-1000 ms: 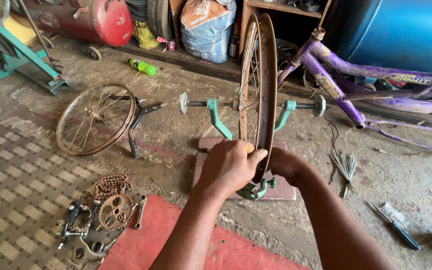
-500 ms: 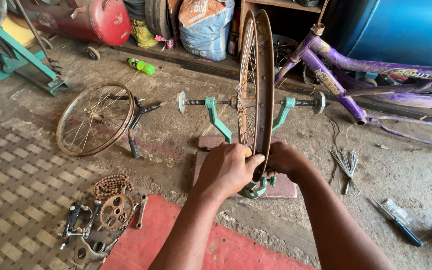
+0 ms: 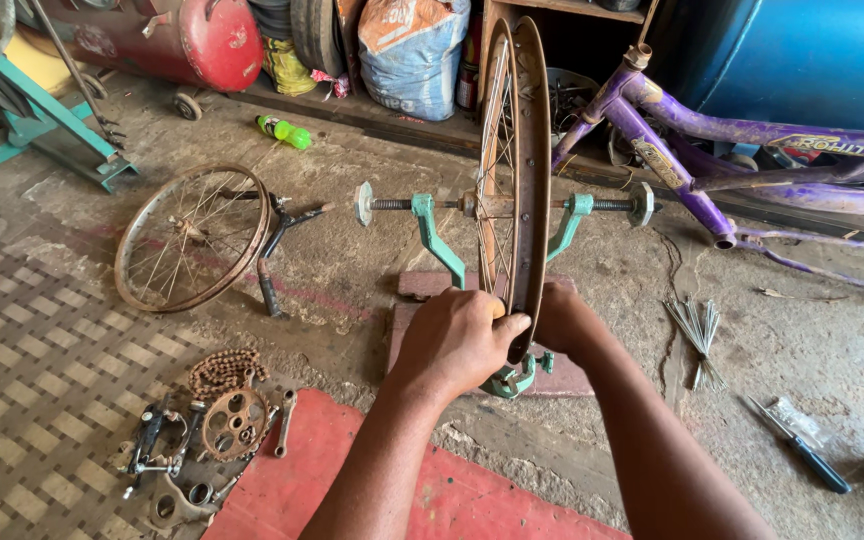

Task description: The person rotates a bicycle wheel mounted on a truing stand and adjusts the spokes by hand. Later, the person uses a pair of pliers to tighten or adjust the spokes on the wheel.

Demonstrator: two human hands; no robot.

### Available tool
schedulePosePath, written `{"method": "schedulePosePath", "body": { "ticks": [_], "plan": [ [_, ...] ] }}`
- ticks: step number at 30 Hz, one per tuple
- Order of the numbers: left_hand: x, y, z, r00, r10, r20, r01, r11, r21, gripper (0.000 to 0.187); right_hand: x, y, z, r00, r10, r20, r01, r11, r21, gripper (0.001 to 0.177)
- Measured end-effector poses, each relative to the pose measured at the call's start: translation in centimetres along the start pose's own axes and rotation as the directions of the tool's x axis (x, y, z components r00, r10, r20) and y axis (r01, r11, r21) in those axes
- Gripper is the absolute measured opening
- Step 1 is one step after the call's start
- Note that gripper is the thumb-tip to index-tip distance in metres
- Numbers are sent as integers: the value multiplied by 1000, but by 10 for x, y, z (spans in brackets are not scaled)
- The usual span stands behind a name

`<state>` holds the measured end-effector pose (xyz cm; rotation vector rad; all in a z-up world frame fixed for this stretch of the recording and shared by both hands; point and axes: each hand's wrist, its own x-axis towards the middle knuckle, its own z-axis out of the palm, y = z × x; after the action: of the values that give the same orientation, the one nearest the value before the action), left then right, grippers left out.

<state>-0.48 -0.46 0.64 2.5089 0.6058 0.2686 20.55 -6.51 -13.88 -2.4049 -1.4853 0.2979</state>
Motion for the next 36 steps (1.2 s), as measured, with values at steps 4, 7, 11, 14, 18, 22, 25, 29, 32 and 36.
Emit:
{"method": "schedulePosePath", "body": {
  "ticks": [4,7,11,14,18,22,25,29,32,36],
  "plan": [
    [2,-1,4,1000,-13,-17,12,1000,-19,42,-4,-10,5,995,71,-70,-63,991,116,16],
    [5,-2,7,998,19,-61,-20,1000,-17,43,-12,-7,6,968,250,15,-218,813,541,15],
    [1,-7,5,999,27,-32,-26,1000,14,41,-18,-2,3,941,252,227,-337,620,708,22],
    [4,-4,7,1000,13,-5,-13,999,30,39,-17,6,-2,932,254,257,-361,682,637,24],
    [3,-8,10,995,-67,80,65,997,32,40,-13,11,1,935,216,282,-353,662,662,24],
    [9,-10,15,1000,-15,-12,15,1000,-21,42,-10,19,6,933,223,283,-359,648,672,25],
    [10,-11,19,994,38,-104,-42,998,-35,46,-16,25,9,931,185,316,-364,559,745,29],
    [9,-13,13,977,96,-191,-99,995,-6,47,-20,23,10,934,68,351,-351,364,863,30],
    [8,-8,9,995,42,-93,-42,999,-3,46,-20,18,7,942,89,324,-322,512,796,25],
    [4,-4,6,999,26,-39,-24,999,31,41,-20,5,4,939,246,240,-343,640,687,19]
  ]
}}
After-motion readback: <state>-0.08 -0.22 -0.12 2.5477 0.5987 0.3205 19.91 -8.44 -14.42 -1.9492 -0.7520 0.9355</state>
